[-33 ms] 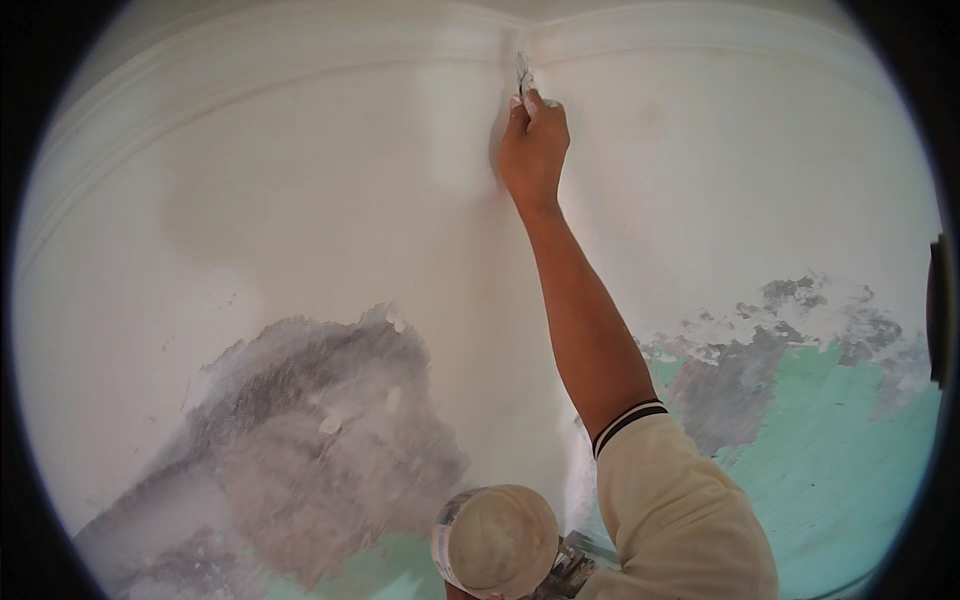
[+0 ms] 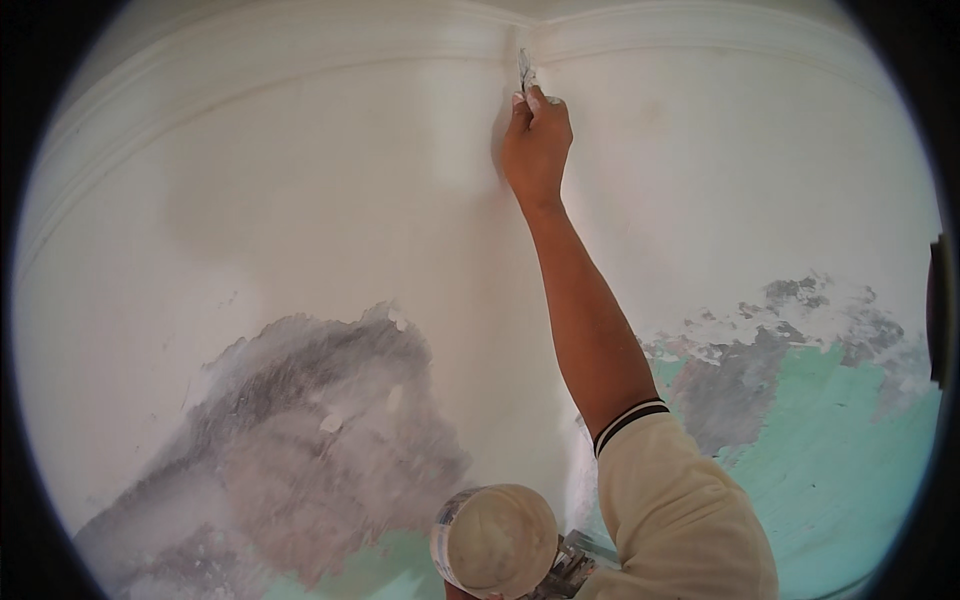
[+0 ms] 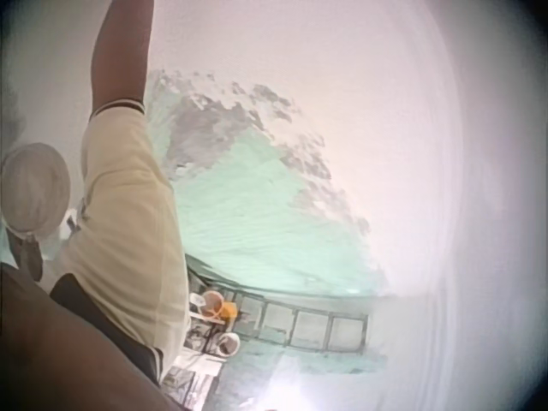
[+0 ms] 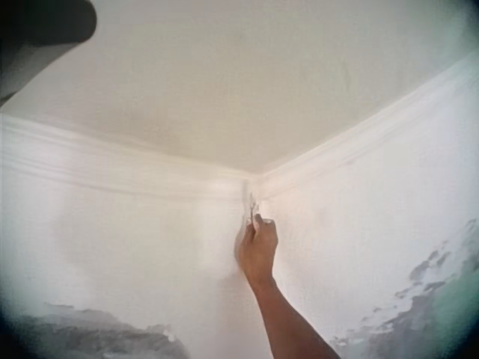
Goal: The person applies white plaster to the upper corner of a wall using a trowel and a bucket. They repeatedly scoop plaster and smooth it along the ceiling-wall junction.
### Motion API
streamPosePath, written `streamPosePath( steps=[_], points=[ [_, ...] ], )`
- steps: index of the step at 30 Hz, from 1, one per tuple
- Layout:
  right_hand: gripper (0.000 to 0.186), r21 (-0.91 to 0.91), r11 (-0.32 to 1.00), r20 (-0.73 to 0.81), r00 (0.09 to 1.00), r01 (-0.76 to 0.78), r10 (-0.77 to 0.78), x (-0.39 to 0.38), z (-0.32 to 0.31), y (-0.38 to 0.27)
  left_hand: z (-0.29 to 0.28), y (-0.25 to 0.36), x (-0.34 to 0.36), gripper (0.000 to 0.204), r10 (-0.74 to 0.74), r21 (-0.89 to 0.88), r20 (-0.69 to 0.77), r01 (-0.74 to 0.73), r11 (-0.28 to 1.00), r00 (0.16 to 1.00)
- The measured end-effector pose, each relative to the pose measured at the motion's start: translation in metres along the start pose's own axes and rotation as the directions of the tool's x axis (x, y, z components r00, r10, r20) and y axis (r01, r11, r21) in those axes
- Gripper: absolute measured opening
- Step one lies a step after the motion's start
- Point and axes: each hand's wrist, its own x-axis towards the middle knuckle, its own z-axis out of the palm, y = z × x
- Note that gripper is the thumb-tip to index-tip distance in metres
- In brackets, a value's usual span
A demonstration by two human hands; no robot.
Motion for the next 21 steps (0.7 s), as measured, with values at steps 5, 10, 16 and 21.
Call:
streamPosePath(
  steps=[5,10,16,21],
  points=[
    [0.024,0.028,0.999,-0.003,1.000,0.030,-0.030,0.000,0.004,-0.006,0.000,-0.001,-0.009,0.106,0.023,0.015,-0.029,-0.023,1.000,0.999],
    [0.023,0.062,0.997,0.025,0.999,0.035,-0.037,-0.010,-0.007,-0.002,-0.003,-0.005,-0.012,0.106,0.044,0.034,-0.051,-0.043,0.998,0.998],
    [0.025,0.041,0.999,0.042,0.998,0.035,-0.037,0.009,-0.006,0.010,-0.001,-0.009,-0.013,0.105,0.048,0.047,-0.067,-0.045,0.998,0.997],
    [0.025,-0.013,0.999,0.126,0.992,0.034,-0.032,-0.003,-0.019,0.002,0.027,0.026,-0.023,0.104,0.068,-0.156,-0.074,-0.078,0.985,0.995]
  ],
)
